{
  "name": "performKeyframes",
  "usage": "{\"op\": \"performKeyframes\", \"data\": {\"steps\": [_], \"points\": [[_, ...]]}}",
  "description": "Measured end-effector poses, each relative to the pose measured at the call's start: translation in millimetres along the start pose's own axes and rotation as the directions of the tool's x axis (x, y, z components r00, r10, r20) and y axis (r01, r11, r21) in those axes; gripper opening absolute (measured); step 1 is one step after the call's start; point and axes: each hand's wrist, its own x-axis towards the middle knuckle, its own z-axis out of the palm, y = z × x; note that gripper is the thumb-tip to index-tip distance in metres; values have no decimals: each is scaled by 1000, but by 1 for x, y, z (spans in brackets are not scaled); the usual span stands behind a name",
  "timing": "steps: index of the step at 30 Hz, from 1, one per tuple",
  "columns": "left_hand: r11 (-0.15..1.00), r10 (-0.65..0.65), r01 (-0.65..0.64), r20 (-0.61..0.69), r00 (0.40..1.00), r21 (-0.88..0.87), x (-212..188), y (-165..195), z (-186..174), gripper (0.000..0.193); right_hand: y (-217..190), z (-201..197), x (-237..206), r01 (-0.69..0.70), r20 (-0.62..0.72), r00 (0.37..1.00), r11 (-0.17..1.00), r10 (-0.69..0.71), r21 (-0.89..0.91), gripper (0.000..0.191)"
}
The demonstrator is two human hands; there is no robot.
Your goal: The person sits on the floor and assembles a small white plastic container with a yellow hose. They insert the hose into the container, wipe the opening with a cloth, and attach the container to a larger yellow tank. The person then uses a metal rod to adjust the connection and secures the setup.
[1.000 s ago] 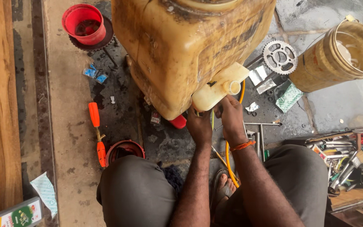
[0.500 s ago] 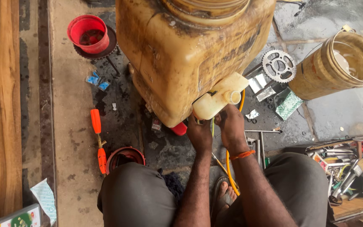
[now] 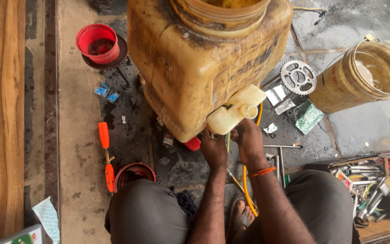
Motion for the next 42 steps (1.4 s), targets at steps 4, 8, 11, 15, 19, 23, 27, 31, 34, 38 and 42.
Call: {"op": "performKeyframes", "data": {"steps": [4,8,11,15,19,23,27,31,34,38,42], "points": [[1000,-26,26,7,1000,-15,0,3,-2,65,1,-3,4,-20,70,997,999,16,50,25],[998,-53,53,8,999,-19,1,7,-1,64,-1,-7,8,-79,-23,997,997,79,25,22],[999,-32,32,2,999,-28,1,9,-1,65,-3,-9,9,-91,2,996,995,91,45,22],[995,-91,92,52,994,-33,-1,9,-3,65,-5,-8,5,-96,79,992,994,99,-52,26],[1000,-1,1,8,1000,-18,-1,9,-4,67,-7,-5,2,-127,45,991,990,124,68,26],[998,-58,58,28,998,8,-2,8,-4,66,-12,-4,0,-160,26,987,987,160,-4,25],[999,-35,35,9,999,-36,-2,9,-4,66,-15,-4,-1,-128,123,986,987,116,98,22],[997,-67,69,40,997,-37,-1,13,-7,65,-17,-3,-1,-186,81,979,982,185,16,25],[998,-31,32,22,999,-61,-2,17,-8,67,-17,-3,-2,-157,31,987,986,156,57,24],[998,-45,45,17,999,-51,-2,18,-9,67,-16,-5,-3,-161,190,970,986,150,45,21],[998,-46,47,15,999,-49,-4,17,-9,65,-16,-8,-2,-173,71,983,984,170,50,21]]}}
